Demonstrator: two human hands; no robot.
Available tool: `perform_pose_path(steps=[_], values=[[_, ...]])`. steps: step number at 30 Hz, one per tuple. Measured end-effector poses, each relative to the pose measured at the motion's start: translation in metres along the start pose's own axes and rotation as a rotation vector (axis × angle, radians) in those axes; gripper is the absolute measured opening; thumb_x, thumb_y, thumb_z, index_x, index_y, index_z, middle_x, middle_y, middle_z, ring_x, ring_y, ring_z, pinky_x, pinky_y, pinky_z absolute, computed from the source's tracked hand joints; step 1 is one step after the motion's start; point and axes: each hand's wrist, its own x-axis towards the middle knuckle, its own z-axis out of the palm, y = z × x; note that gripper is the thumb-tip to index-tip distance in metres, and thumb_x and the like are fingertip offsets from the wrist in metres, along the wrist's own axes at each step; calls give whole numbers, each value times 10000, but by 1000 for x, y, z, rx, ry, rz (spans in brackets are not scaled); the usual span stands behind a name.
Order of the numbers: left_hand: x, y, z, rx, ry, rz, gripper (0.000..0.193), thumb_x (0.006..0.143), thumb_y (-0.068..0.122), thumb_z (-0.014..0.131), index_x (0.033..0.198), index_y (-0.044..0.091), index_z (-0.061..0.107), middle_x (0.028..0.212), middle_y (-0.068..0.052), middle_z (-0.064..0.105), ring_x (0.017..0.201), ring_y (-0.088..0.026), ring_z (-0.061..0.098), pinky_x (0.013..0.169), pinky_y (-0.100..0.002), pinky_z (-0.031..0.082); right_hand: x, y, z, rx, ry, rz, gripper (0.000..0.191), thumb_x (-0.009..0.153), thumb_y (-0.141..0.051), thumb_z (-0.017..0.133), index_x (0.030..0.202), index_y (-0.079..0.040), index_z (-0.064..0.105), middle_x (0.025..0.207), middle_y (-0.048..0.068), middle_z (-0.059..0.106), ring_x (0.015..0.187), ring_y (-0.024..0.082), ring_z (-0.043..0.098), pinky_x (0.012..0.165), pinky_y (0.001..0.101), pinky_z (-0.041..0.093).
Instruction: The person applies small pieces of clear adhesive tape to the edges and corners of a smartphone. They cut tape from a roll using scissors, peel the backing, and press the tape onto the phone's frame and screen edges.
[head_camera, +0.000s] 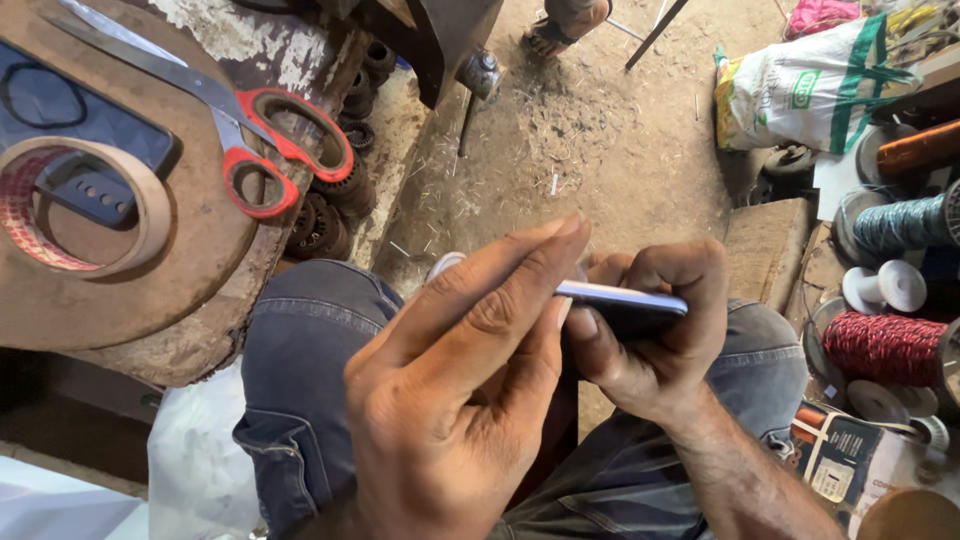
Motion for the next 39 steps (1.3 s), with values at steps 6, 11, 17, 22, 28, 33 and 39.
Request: perform_pose_path(steps=[6,11,17,22,28,33,39], values=[[3,-6,-2,80,6,90,386,939,22,799,1299,104,689,1276,-63,720,1033,-184,768,885,-280,610,-1,2,-3,-11,34,-2,410,1000,-113,752,1141,-71,369,762,-24,412,614,23,439,526,203,346],[6,-7,-4,55,-45,66,450,877,41,813,1298,92,663,1316,-88,705,956,-167,738,807,-278,599,2,0,-9,-124,26,53,425,951,-145,756,1124,-56,378,830,-7,433,615,30,425,523,185,344],[9,-21,-9,-247,-87,-212,861,806,190,859,1512,78,379,1289,-88,720,933,-120,700,751,-230,555,2,-7,-10,0,61,164,384,1033,-205,725,1166,-67,393,901,3,513,785,56,561,708,207,502],[6,-47,6,-751,-176,-402,873,846,162,851,1564,21,374,1183,-167,753,1024,-160,729,949,-290,612,4,-1,-10,-53,78,191,368,1022,-211,722,1132,-63,404,918,14,527,806,35,522,714,178,460],[1,-53,17,-694,-67,-349,760,896,45,818,1506,-9,368,985,-147,809,964,-216,801,948,-321,621,10,3,-5,-7,77,207,367,1010,-204,709,1164,-63,408,890,24,535,787,49,532,707,194,467],[6,-55,22,-835,-19,-374,667,914,4,784,1381,8,308,971,-163,779,977,-219,793,937,-316,639,14,0,0,328,105,382,361,959,-197,683,1128,-49,400,979,97,591,881,125,565,755,266,489],[11,-70,25,-851,-10,-473,616,878,-13,791,1330,-10,371,965,-156,758,915,-171,751,836,-277,612,15,14,7,40,116,246,325,1006,-191,649,1187,-58,415,946,45,544,831,62,473,723,214,417]])
